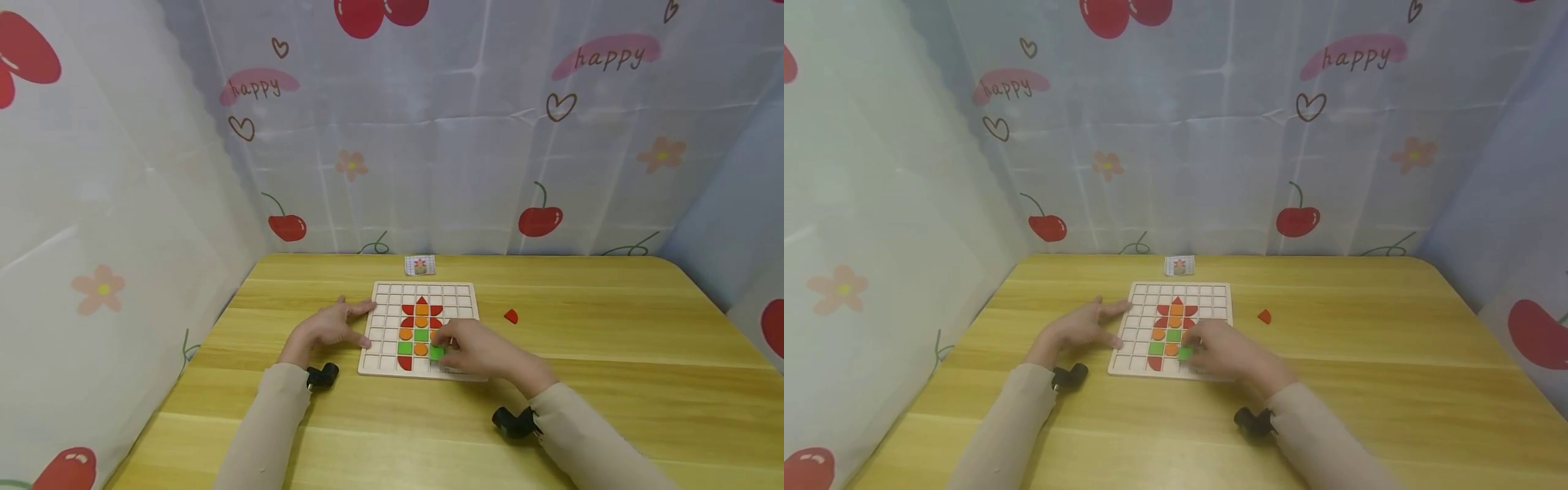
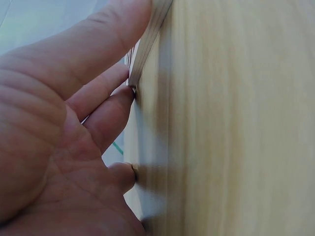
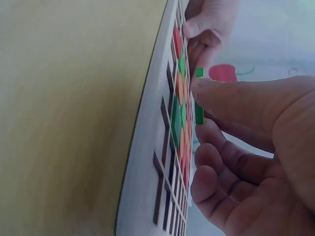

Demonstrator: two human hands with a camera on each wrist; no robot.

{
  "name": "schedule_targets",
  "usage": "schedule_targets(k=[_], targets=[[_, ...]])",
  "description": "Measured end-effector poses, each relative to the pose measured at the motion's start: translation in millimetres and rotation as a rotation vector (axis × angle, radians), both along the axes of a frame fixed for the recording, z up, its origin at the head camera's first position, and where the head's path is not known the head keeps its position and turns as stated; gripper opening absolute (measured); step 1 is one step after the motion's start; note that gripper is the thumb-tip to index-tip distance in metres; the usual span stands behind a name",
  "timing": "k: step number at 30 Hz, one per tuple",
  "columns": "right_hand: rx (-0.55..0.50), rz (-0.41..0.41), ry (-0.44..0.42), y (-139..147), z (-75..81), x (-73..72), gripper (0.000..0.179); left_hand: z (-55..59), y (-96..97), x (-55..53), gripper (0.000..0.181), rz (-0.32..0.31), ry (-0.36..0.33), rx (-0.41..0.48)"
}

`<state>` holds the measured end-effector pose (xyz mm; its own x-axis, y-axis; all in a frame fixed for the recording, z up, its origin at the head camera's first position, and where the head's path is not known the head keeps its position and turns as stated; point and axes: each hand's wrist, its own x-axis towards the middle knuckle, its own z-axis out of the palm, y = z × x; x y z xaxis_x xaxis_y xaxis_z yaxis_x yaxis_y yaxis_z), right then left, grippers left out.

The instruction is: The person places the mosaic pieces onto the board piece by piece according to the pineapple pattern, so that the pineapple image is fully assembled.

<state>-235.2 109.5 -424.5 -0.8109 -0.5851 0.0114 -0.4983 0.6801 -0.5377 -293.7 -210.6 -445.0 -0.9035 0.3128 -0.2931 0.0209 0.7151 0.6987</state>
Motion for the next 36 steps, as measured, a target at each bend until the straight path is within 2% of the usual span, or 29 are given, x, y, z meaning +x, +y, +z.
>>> schedule_targets(k=[8, 16, 27, 31, 36], targets=[[-0.009, 0.069, -0.035, -19.2, -3.5, 2.4, 0.019, 1.1, 1.0, 0.7, 0.086, -0.007, 0.0, -0.006], [-0.006, 0.102, 0.009, -24.7, -8.1, 2.5, 0.009, -1.5, -2.3, -1.8, 0.087, -0.014, 0.011, -0.007], [-0.008, 0.112, 0.049, -21.8, -8.1, 5.0, 0.011, -2.2, -4.0, -2.1, 0.087, -0.009, 0.011, -0.009], [-0.014, 0.062, 0.033, -6.8, -4.5, 1.7, 0.013, -3.7, -3.0, -2.6, 0.087, -0.013, 0.016, -0.014], [-0.029, -0.084, -0.035, 22.4, 3.2, -8.0, 0.016, -4.5, -2.4, -3.6, 0.087, -0.01, 0.015, -0.011]])
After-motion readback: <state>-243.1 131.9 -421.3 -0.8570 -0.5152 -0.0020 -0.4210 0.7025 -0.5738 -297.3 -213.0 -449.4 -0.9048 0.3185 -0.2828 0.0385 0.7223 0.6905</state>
